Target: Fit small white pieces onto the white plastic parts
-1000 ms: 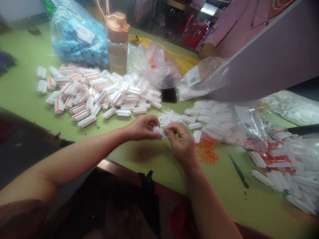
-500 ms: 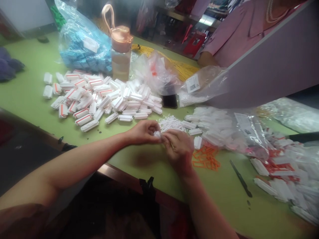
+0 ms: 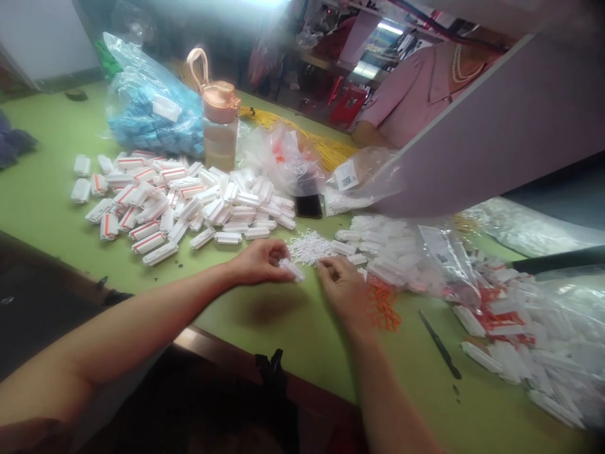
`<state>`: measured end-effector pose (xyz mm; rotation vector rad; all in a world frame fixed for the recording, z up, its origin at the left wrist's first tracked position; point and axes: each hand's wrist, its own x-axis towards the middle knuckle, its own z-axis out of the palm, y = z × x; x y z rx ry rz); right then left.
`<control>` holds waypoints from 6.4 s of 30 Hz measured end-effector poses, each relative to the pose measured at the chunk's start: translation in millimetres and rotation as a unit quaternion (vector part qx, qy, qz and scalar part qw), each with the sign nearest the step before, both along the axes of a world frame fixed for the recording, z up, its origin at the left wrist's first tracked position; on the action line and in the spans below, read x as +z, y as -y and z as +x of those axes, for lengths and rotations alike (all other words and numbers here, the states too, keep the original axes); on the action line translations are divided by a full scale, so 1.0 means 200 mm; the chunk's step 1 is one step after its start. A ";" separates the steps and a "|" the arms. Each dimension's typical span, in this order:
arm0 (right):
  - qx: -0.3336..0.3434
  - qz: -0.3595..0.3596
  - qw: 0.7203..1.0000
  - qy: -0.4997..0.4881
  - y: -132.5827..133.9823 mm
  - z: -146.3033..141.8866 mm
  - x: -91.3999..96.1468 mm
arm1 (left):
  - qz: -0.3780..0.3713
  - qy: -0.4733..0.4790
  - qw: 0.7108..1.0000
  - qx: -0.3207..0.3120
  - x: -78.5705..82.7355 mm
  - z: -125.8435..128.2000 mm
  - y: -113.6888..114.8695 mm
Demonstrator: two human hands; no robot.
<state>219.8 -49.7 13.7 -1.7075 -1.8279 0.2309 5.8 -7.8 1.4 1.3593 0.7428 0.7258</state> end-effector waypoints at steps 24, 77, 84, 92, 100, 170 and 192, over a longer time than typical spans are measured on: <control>0.067 -0.024 0.994 -0.089 0.05 -0.09 0.09 | 0.026 -0.006 1.000 -0.015 0.00 0.00 0.00; 0.004 -0.096 0.981 -0.168 0.03 -0.02 0.04 | -0.026 0.011 0.999 0.043 -0.01 0.00 -0.02; 0.034 -0.014 0.961 -0.273 0.04 -0.13 0.01 | -0.005 0.023 0.998 0.061 0.01 0.02 -0.01; 0.020 -0.016 0.960 -0.279 0.03 -0.15 -0.01 | 0.037 0.014 0.998 0.053 0.01 0.02 0.01; 0.021 -0.019 0.960 -0.279 0.04 -0.16 -0.02 | 0.044 0.030 0.997 0.063 0.02 0.02 0.01; -0.018 -0.163 0.981 0.100 0.04 0.04 0.09 | 0.027 0.028 0.992 0.118 -0.01 0.01 -0.03; 0.145 0.120 0.977 0.098 0.08 -0.10 0.10 | 0.078 -0.002 0.996 0.052 0.01 0.01 0.01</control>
